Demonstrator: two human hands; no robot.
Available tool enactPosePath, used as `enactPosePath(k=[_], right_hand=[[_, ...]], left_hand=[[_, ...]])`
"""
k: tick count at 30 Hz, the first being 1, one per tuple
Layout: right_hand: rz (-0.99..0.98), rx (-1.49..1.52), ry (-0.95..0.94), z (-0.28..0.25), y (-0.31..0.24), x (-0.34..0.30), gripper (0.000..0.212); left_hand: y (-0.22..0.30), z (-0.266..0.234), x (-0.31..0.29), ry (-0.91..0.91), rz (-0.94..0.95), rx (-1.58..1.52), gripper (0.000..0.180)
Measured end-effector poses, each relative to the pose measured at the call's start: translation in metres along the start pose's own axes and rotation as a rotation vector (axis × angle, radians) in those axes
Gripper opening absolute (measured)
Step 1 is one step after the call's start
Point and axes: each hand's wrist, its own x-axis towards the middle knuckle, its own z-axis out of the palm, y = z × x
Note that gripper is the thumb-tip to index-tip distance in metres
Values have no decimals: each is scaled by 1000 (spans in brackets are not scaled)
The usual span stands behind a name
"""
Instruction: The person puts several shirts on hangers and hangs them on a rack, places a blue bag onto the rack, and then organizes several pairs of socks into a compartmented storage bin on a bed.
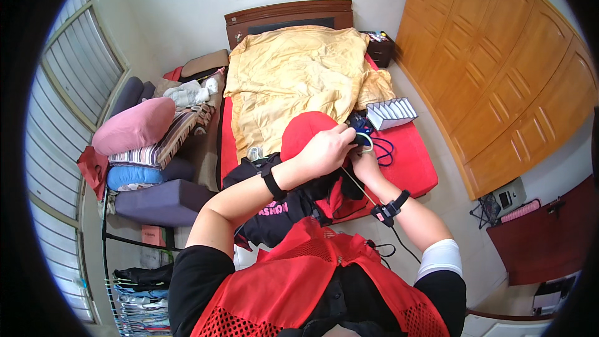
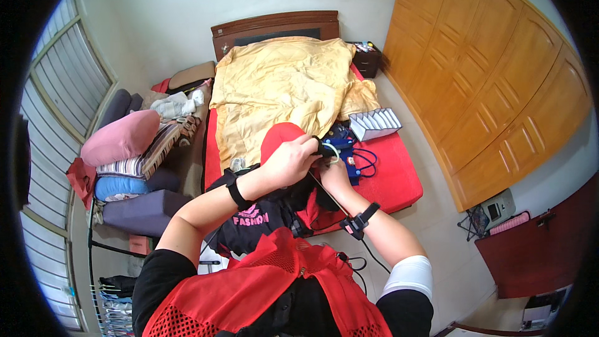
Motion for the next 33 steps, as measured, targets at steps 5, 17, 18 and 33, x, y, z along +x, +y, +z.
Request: enactPosePath(k=[5,17,18,33], right_hand=[[-57,358,8,-14,-15,11,19],[-214,313,-94,-26,-12,15,26],[-192,326,-117,-29,-13,17,25],[-556,-210,153,-76,-97,5,16]], left_hand=[[-13,5,-22,10,-82,2,18],[-23,-18,-9,-62,54,11,28],[-25,-23,-6,71,54,178,31],[-86,-46,-32,-93,-104,292,15]])
